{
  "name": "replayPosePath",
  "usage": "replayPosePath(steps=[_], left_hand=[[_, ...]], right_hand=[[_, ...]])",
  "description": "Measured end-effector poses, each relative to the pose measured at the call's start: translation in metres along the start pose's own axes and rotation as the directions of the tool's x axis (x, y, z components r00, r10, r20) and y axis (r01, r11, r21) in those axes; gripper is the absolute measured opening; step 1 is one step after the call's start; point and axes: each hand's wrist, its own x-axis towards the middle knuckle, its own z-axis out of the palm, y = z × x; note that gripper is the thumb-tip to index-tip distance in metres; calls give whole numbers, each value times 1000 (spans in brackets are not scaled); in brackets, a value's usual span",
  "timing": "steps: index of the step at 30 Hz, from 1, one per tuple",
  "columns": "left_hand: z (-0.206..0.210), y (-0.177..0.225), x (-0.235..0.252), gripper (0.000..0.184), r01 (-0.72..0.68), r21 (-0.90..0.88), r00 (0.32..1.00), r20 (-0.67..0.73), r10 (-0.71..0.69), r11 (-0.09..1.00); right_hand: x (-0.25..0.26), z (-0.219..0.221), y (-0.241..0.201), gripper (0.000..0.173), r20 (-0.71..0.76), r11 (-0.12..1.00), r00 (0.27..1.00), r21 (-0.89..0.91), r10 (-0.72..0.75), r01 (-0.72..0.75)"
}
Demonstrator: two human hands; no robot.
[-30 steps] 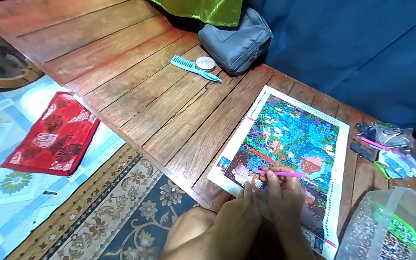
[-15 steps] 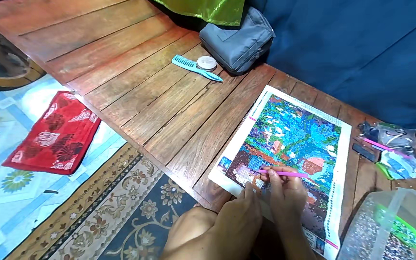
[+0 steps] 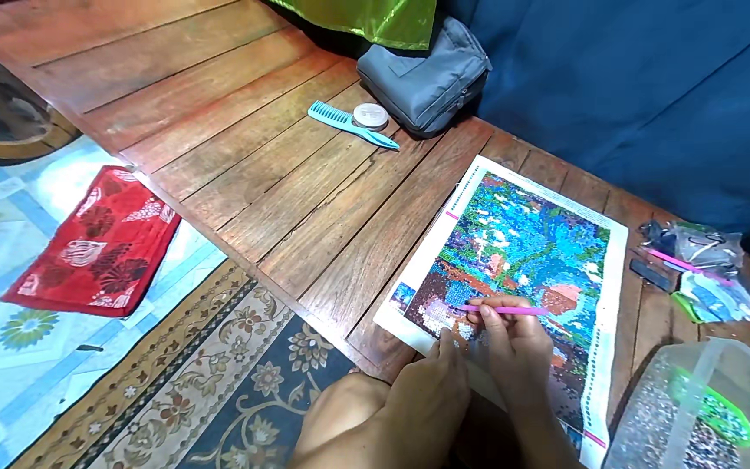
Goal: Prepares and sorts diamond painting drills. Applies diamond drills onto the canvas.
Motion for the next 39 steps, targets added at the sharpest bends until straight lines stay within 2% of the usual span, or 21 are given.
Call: replayPosePath(steps=[2,4,22,32,36,39], left_hand=[[0,0,0,40,2,3,1000,-25,-2,1000],[-4,0,0,41,6,-37,999,42,-4,999],[-4,0,1,41,11,-29,999,47,-10,1000],[-5,0,1,41,2,-38,998,63,0,999],[1,0,0,38,-6,-9,1000,-10,6,1000],[-3,0,1,40,3,-24,999,41,-2,1000]], right_hand=[[-1,0,-2,16,-45,993,996,88,81,-77],[-3,0,-3,16,-69,989,992,112,108,-100],[-5,2,-1,18,-59,995,994,43,89,-86],[-4,-2,0,15,-90,993,991,76,101,-95],[-4,-1,-1,15,-79,992,991,75,104,-98],[-5,0,-1,16,-86,993,991,65,101,-96]])
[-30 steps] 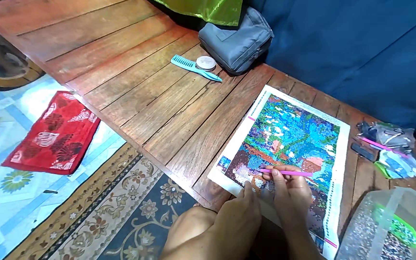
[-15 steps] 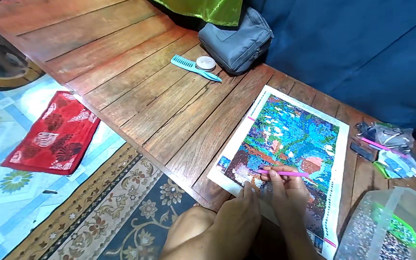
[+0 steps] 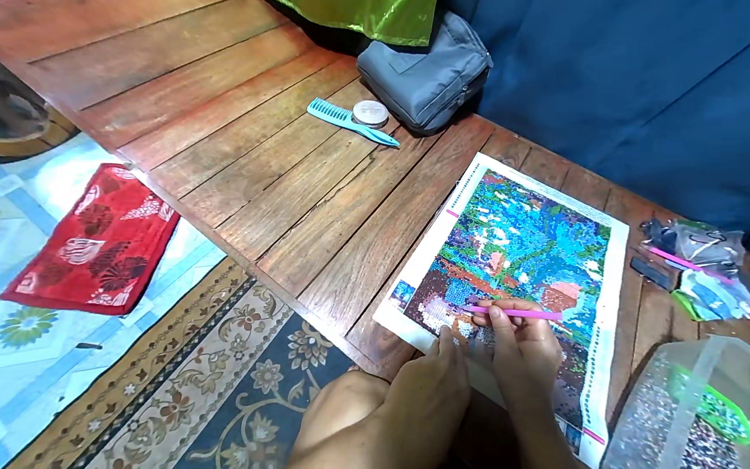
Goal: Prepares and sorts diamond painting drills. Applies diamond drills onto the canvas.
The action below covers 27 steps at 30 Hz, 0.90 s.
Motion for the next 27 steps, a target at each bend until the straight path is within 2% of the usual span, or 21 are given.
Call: replayPosePath(steps=[7,11,21,27], left_hand=[[-3,-1,-1,40,-11,-24,1000,17,11,1000],[-7,0,0,43,-1,-44,997,77,4,999],[-3,0,1,41,-2,-12,1000,24,3,1000],[4,-2,0,41,7,-10,1000,-11,-7,1000]], right_hand=[[-1,0,-2,15,3,1000,1000,6,2,-2],[-2,0,0,17,8,1000,1000,-10,-10,10],[-1,0,1,16,27,999,999,-37,-32,33],[4,-5,3,14,118,990,987,-76,-105,115]])
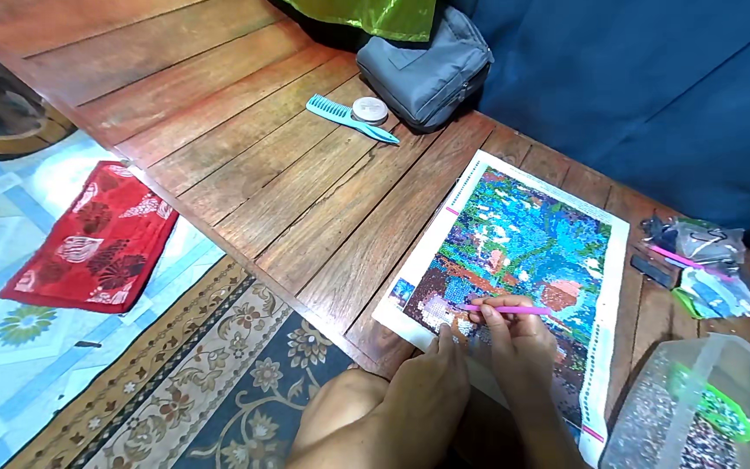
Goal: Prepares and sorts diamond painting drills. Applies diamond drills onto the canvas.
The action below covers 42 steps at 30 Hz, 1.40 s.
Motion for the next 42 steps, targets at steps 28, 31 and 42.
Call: replayPosePath(steps=[28,31,42], left_hand=[[-5,0,1,40,-21,-36,997,69,24,999],[-9,1,0,40,-7,-36,998,66,9,999],[-6,0,0,39,-31,-10,999,32,32,999]], right_hand=[[-7,2,-3,14,-111,984,985,139,129,-113],[-8,4,-4,13,-109,988,988,127,107,-93],[-10,7,-2,18,-125,1000,992,3,22,-22]])
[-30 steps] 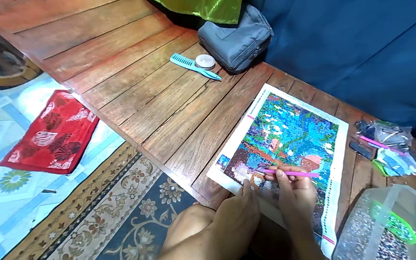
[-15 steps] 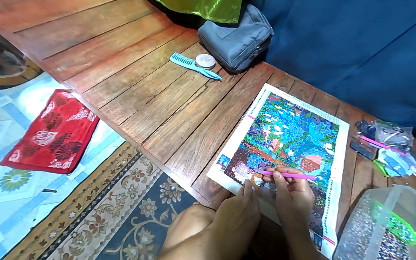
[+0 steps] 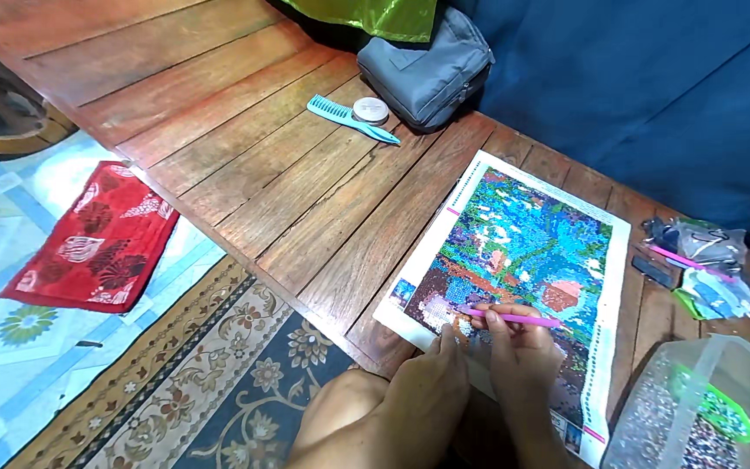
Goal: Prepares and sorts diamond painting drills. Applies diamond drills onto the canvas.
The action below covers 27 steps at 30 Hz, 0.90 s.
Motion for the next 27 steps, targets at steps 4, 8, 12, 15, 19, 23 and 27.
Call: replayPosePath(steps=[4,8,12,15,19,23,27], left_hand=[[2,0,0,38,-1,16,998,-59,1,1000],[5,0,2,38,-5,29,999,-40,6,1000],[-4,1,0,39,7,3,999,31,-7,1000],[-18,4,0,41,35,-34,990,136,-30,999],[-10,4,-1,38,29,-40,999,23,-28,999],[7,-2,-1,32,-39,21,987,-155,42,999],[8,-2,-2,30,-64,29,984,-165,68,998]], right_hand=[[-1,1,2,19,-7,998,999,-48,-48,47],[-2,2,4,18,-9,996,997,-50,-75,74],[-1,-3,2,18,-51,998,999,61,13,-10],[2,-10,-2,10,-102,970,985,216,137,-112],[4,-14,-2,6,-161,940,964,305,211,-155],[3,-14,-6,7,-147,905,948,368,282,-212],[3,-15,-9,13,-105,822,909,478,403,-309]])
